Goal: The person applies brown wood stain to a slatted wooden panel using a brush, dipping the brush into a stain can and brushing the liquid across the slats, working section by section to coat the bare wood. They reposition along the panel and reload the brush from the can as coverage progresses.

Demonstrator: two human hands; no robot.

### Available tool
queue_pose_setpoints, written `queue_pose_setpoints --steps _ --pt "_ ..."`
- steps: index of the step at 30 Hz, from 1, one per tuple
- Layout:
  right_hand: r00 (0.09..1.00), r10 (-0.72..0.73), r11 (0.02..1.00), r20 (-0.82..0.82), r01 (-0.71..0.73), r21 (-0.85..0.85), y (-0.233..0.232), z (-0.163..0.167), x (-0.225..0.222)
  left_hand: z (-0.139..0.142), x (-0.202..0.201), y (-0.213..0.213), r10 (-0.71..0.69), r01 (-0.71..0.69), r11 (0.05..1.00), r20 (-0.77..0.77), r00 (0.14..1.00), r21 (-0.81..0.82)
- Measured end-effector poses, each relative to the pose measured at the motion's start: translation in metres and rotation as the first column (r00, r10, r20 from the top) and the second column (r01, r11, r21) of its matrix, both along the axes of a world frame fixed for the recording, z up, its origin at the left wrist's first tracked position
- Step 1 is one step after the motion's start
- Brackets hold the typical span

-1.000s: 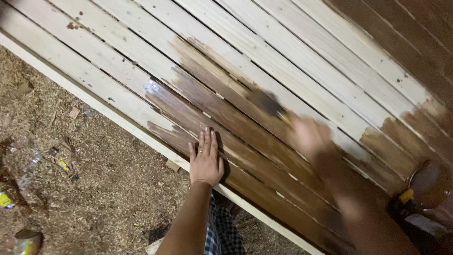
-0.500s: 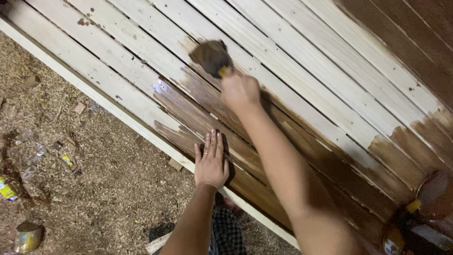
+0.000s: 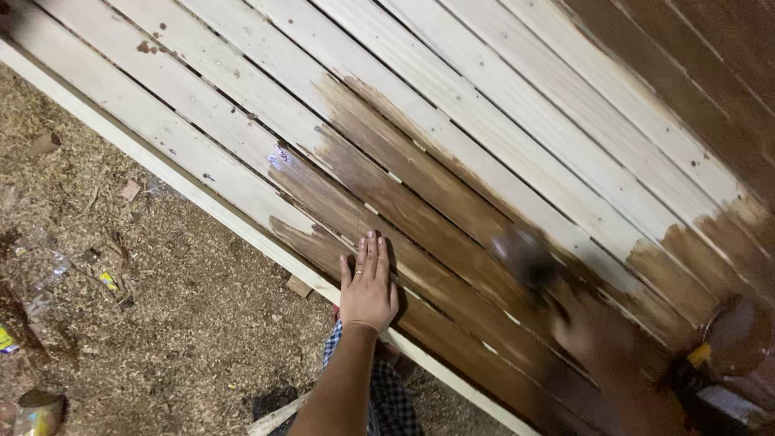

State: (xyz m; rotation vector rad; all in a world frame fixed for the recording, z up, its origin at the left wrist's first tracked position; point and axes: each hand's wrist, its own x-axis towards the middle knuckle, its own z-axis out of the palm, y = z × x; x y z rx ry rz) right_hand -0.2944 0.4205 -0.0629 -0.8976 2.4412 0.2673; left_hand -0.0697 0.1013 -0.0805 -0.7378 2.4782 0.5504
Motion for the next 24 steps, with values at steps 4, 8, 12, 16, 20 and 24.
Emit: queue_pose_setpoints --steps 4,8,12,16,20,24 --pt "0.991 0.128 0.992 -0.027 -0.127 0.018 -0.155 -0.021 0.007 -0.002 0.0 0.002 -0.023 0.022 0.998 -0.01 1.0 -0.054" --pt "0.994 0.08 0.909 -0.081 -0.106 -0.402 -0.342 -0.035 0.013 -0.009 0.002 0.004 -0.039 0.037 0.994 -0.016 0.999 -0.102" --pt "0.985 0.11 0.926 -0.13 -0.149 -0.346 -0.37 -0.044 0.009 -0.014 0.01 0.009 0.001 -0.017 0.991 -0.119 0.993 -0.13" --pt "0.994 0.049 0.942 -0.097 -0.079 -0.326 -0.202 -0.044 0.027 -0.016 0.011 0.014 -0.022 0.002 0.985 -0.113 0.993 -0.175" --pt "0.966 -0.135 0.887 -0.221 0.019 -0.461 0.025 -0.041 0.092 -0.014 0.013 0.016 -0.022 0.005 0.987 -0.105 0.994 -0.161" --pt "0.867 -0.498 0.867 0.021 0.498 -0.01 0.193 -0.029 0.171 -0.016 0.015 0.018 -0.019 -0.002 0.988 -0.134 0.991 -0.155"
